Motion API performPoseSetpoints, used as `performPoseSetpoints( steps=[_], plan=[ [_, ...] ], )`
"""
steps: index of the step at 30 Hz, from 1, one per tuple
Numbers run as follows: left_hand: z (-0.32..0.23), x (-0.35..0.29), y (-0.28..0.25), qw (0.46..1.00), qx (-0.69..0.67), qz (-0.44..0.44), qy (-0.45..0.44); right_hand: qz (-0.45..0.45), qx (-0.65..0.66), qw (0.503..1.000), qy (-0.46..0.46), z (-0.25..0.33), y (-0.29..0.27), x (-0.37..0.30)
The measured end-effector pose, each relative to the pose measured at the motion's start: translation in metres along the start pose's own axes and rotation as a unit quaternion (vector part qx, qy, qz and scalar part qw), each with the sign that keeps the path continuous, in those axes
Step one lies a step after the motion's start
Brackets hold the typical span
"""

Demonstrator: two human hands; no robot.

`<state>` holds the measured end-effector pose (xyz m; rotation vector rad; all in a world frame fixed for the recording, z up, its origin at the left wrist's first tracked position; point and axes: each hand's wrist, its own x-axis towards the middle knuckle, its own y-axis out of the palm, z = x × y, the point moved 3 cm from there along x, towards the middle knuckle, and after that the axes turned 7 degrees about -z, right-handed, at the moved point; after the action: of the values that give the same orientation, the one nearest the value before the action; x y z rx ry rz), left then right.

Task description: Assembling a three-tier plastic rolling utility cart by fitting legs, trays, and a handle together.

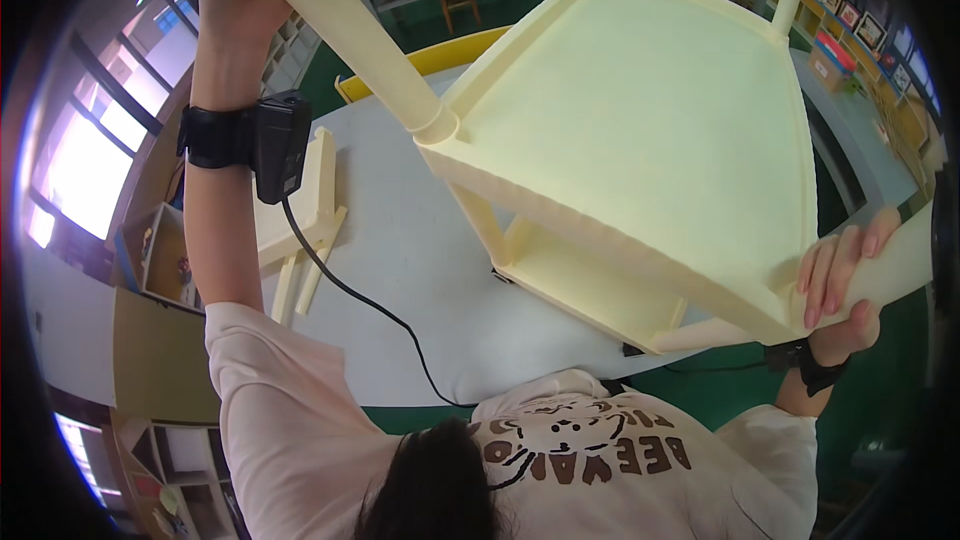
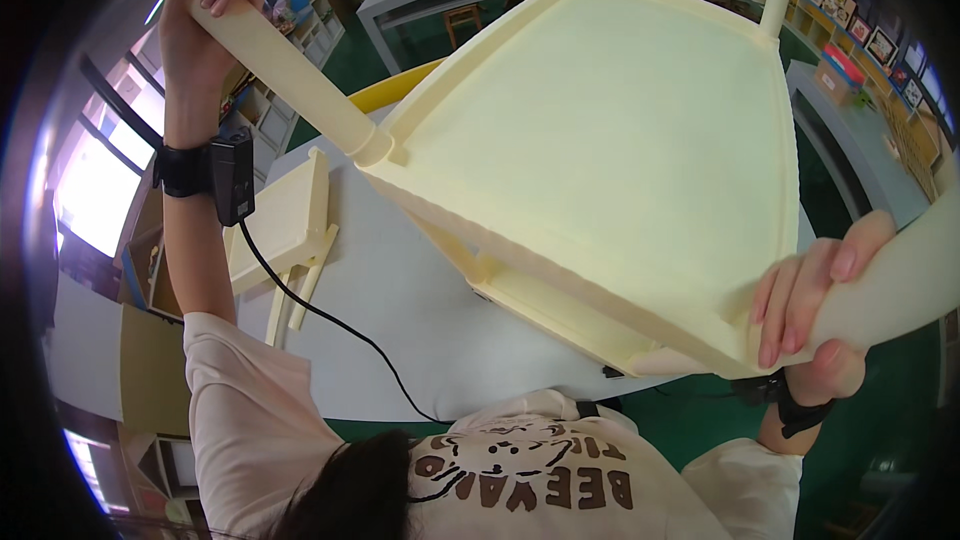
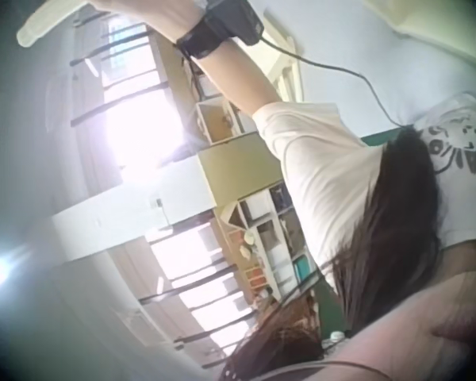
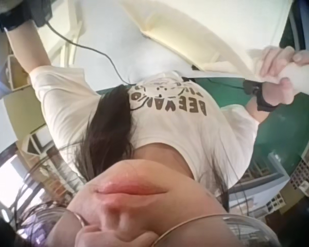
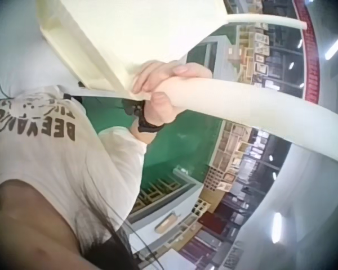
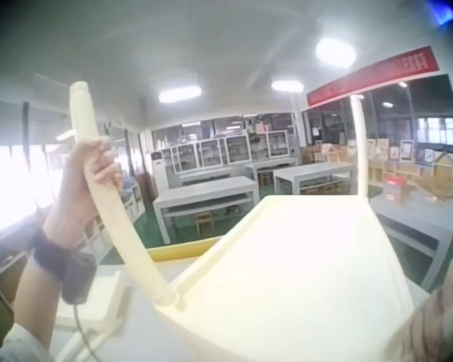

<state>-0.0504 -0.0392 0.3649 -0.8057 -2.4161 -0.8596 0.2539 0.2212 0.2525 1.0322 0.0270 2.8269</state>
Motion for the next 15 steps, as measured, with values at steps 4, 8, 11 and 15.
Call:
performPoseSetpoints(
  steps=[4, 8, 11, 15],
  plan=[
    [-0.009, -0.007, 0.008, 0.995, 0.014, 0.099, -0.013, -0.067, -0.004, 0.998, -0.003, -0.004, 0.007, -0.004],
    [-0.015, -0.013, 0.034, 0.981, 0.099, 0.163, 0.039, -0.102, -0.040, 0.994, 0.002, 0.002, 0.011, -0.005],
    [-0.006, -0.014, 0.049, 0.972, 0.071, 0.219, 0.038, -0.087, -0.029, 0.995, -0.026, -0.002, 0.007, -0.005],
    [-0.010, -0.008, 0.044, 0.960, 0.126, 0.245, 0.043, -0.103, -0.008, 0.993, -0.051, -0.006, 0.007, -0.008]
  ],
)
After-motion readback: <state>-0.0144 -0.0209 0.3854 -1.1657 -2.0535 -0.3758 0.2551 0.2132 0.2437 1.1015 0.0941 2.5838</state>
